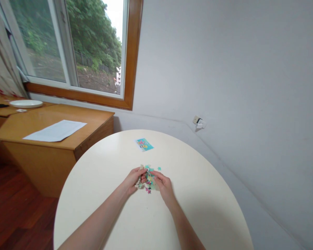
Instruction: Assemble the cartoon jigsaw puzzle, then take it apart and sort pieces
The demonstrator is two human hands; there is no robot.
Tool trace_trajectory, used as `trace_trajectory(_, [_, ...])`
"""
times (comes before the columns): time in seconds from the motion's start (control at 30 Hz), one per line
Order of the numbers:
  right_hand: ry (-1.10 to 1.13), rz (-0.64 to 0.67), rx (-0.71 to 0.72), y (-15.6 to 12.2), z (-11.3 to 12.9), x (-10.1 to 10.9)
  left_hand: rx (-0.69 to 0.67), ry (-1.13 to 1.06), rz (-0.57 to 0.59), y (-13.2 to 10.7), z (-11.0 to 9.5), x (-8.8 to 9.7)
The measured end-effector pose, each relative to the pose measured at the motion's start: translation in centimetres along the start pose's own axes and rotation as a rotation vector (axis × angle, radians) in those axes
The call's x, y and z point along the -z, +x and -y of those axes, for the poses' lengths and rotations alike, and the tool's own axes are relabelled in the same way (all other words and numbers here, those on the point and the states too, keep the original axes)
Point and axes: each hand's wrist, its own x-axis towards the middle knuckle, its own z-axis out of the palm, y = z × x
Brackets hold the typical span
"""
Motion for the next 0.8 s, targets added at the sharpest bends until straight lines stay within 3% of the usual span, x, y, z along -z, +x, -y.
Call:
trace_trajectory(0.47, [0.031, -0.014, -0.057, 0.0, -0.3, -0.2, -0.019, 0.071, -0.024, 0.3, 0.1, 0.2])
trace_trajectory(0.7, [0.023, -0.132, -0.054, 0.2, -1.2, -0.6, -0.017, 0.123, -0.039, 0.1, 0.0, 0.0])
trace_trajectory(0.8, [-0.015, -0.115, -0.044, 0.2, -1.2, -0.8, -0.013, 0.158, -0.039, 0.1, 0.1, 0.0])
